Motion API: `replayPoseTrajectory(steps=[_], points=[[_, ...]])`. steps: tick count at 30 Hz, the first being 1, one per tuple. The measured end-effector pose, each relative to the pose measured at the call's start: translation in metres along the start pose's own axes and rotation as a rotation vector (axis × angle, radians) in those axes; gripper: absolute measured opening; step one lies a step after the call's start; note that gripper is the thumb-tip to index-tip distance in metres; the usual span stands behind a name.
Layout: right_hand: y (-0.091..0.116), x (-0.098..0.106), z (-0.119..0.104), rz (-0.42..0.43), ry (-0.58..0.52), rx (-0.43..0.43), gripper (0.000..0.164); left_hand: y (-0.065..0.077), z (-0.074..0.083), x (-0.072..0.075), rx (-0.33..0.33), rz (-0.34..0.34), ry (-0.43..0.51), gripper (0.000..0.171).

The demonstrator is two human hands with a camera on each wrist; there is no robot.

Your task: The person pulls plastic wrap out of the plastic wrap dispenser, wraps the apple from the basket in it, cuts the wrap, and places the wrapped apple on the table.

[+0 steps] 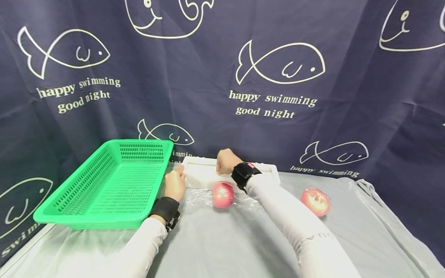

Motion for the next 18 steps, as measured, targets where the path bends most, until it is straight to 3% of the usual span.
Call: replayPoseTrajectory(steps=[7,18], points=[[0.048,0.004,0.038,-0.021,-0.023,0.043,0.010,0.000,0.004,0.003,0.004,-0.027,0.013,0.028],[0.125,0.003,0.087,-0.002,-0.014,0.016,0.016,0.000,0.003,0.005,-0.022,-0.051,-0.040,0.028]])
Point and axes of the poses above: each hand's wrist, its own y-axis away from the middle knuckle, its own x-axis out of the back of the hand, z = x × y, the point moved 1 cm from there along -y, towards the middle knuckle, and after that the axes turned 14 degrees about -z, right-handed, at the moved point
